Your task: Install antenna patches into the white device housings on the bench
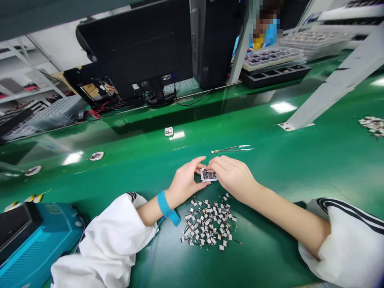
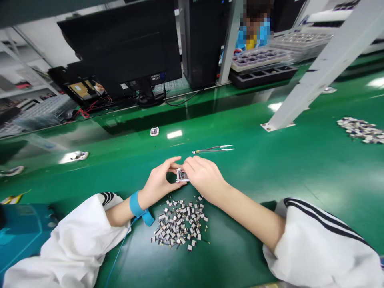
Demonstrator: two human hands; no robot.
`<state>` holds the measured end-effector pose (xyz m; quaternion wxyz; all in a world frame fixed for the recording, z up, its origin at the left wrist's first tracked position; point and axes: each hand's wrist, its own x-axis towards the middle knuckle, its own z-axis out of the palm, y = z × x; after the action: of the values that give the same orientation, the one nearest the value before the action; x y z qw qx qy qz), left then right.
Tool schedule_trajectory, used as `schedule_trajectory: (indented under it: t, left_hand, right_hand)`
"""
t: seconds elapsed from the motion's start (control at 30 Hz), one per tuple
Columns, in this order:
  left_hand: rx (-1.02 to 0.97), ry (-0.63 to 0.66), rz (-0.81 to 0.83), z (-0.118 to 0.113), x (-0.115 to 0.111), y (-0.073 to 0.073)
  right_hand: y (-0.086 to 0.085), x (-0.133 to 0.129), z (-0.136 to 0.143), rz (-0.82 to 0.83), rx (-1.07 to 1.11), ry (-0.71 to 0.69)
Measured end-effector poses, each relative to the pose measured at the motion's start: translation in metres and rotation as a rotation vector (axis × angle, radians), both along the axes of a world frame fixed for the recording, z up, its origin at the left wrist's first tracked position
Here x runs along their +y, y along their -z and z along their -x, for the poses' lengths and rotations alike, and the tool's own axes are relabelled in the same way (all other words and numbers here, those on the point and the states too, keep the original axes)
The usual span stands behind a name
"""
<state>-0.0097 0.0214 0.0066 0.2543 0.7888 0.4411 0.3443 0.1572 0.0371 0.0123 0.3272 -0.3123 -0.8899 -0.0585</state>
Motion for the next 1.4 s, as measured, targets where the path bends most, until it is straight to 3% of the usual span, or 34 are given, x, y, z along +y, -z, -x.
schedule_trajectory:
  t: [0.27,0.53,0.63,0.87,1.07,1.4]
  left_hand:
    - [-0.147,0.006,-0.006,0.000,-0.001,0.001]
    - [-0.155,0.023,0.054,-0.001,-0.001,0.006]
    - [-0.145,0.034,0.102,-0.001,-0.001,0.006]
    - [-0.156,0.100,0.215,0.002,0.003,0.003]
    - [-0.129,0.087,0.275,0.002,0.005,0.006]
    - [-0.108,0.042,0.344,0.001,0.008,0.009]
  right_hand:
    - [0.007,0.011,-0.001,0.247,0.282,-0.071]
    - [0.009,0.011,-0.003,0.375,0.249,-0.081]
    - [0.008,0.010,-0.004,0.356,0.194,-0.078]
    - [0.014,0.018,-0.009,0.322,0.134,-0.221]
    - [0.025,0.015,-0.005,0.299,0.070,-0.070]
    - [0.011,0.009,-0.004,0.040,-0.184,-0.028]
